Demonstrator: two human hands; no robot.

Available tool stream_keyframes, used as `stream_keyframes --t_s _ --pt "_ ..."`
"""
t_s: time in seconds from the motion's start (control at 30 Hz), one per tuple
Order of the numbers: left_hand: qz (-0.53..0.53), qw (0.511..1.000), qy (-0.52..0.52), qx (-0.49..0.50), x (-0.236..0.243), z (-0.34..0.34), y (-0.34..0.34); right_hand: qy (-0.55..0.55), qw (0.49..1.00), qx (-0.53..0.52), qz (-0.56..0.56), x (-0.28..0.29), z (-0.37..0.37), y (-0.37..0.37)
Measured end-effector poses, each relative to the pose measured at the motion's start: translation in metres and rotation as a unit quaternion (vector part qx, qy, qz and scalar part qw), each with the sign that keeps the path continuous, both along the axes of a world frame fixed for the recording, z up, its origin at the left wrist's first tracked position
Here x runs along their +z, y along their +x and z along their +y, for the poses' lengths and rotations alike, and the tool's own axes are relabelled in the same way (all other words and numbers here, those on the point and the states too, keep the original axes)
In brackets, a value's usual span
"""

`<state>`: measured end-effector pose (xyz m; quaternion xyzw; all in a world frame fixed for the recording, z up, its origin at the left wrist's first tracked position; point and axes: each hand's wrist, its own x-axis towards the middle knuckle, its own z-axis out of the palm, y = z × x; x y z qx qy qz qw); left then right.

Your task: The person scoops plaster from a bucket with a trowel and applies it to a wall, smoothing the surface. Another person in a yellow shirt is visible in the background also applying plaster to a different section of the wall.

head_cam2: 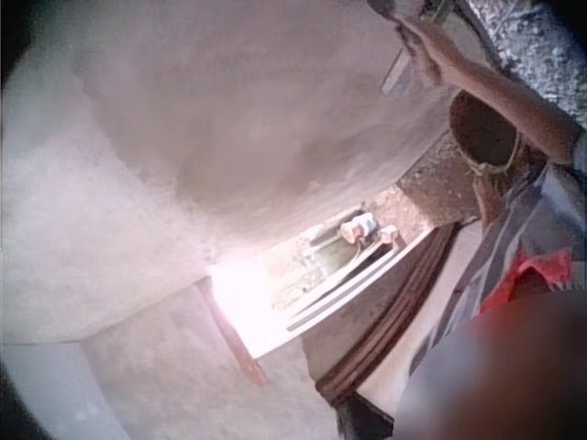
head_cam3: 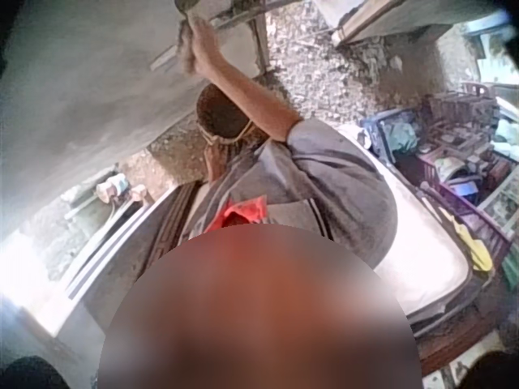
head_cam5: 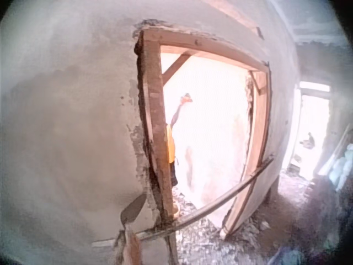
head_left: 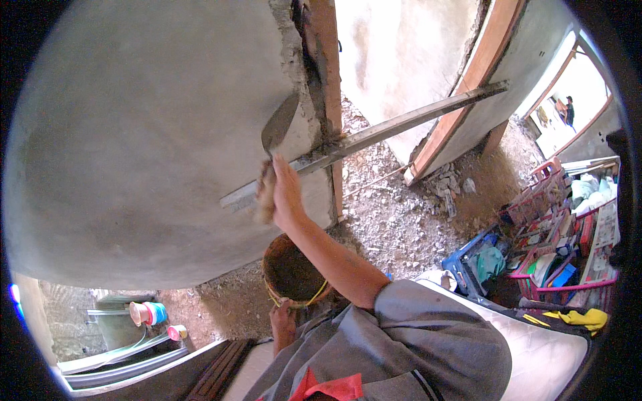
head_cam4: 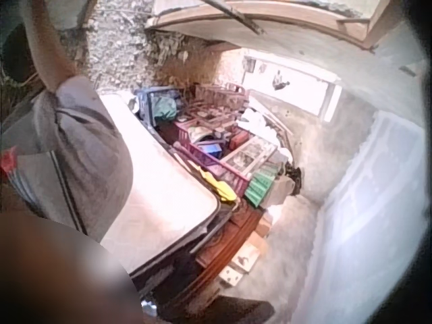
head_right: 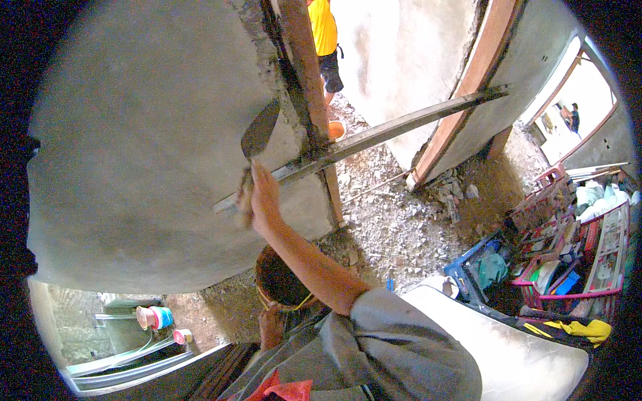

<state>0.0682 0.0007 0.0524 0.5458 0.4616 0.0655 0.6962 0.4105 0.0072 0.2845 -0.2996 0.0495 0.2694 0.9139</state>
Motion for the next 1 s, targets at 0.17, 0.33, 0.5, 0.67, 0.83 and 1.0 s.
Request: stream_keyframes --t_s 0.17,0.33,0.5,0.67,0.83,1.0 --pt "-0.050 0.998 -0.001 0.046 0.025 -0.017 0.004 -0.196 0.974 -0.052 0.105 -0.073 -0.080 -0.008" --pt "-0.010 0.994 0.103 -0.041 0.054 -0.021 0.012 -0.164 0.982 0.065 0.065 -0.105 -0.129 0.017" --pt "-0.027 0.986 -0.119 0.118 0.050 -0.019 0.023 -0.420 0.837 0.312 -0.159 -0.089 -0.143 0.025" --pt "-0.029 0.981 0.172 -0.089 0.045 -0.016 0.014 -0.519 0.651 0.389 -0.394 -0.063 -0.143 0.102" --pt "-0.020 0.991 -0.100 0.082 0.049 -0.016 0.022 -0.492 0.551 0.423 -0.525 -0.051 -0.163 0.167" --pt "0.002 0.987 -0.115 0.109 0.055 -0.019 0.023 -0.505 0.393 0.471 -0.607 -0.014 -0.180 0.225"
